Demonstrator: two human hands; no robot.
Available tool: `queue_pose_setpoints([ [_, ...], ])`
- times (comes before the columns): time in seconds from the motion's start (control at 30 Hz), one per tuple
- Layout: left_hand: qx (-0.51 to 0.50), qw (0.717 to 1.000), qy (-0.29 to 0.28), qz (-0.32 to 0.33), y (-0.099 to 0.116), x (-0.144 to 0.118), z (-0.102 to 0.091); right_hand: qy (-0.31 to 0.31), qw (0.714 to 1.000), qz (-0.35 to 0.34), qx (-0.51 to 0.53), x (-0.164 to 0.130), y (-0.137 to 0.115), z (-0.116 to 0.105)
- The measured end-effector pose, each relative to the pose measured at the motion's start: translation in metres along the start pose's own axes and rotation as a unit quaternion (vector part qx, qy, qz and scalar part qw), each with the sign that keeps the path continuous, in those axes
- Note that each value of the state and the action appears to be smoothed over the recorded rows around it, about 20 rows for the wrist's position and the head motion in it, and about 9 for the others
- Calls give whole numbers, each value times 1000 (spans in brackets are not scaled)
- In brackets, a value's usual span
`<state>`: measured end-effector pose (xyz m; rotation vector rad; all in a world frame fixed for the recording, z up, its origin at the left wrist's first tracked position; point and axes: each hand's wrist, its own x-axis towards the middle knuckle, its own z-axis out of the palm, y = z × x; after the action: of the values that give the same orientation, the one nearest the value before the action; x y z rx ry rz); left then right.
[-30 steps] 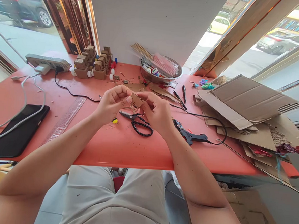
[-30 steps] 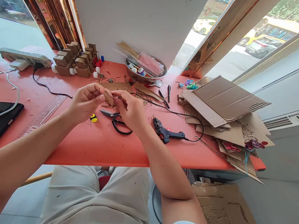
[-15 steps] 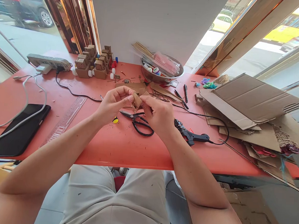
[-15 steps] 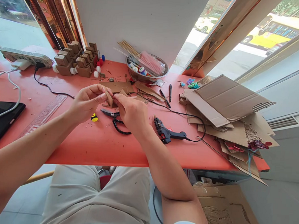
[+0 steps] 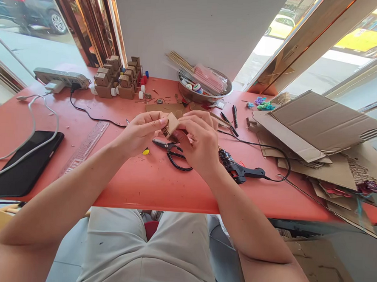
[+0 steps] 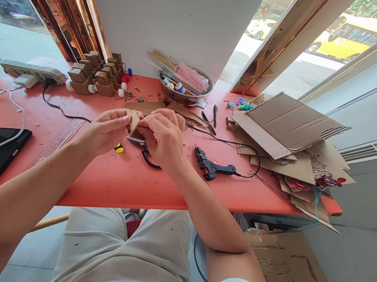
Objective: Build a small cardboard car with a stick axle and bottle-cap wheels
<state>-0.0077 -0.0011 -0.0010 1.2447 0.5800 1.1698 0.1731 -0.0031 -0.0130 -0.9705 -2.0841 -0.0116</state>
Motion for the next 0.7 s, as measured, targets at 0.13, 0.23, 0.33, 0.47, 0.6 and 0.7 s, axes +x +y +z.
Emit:
queue_pose_setpoints([
  [0.13,-9,1000,5,-11,-1,0,-3,-23,990,74,119,1,1,1],
  [0.23,-4,1000,15,-12,-3,0,-6,-10,974,104,200,0,1,3],
  [0.33,0,1000,14,-16,-5,0,-8,6,965,114,237,0,1,3],
  [0.47,2,1000,-9,-27,-4,0,-6,23,971,101,215,-1,1,2],
  [0.6,13,1000,-9,-9,-4,0,-4,33,983,64,166,-1,0,2],
  [0.7,16,1000,-3,2,-5,-1,-3,43,984,52,163,-2,-3,4],
])
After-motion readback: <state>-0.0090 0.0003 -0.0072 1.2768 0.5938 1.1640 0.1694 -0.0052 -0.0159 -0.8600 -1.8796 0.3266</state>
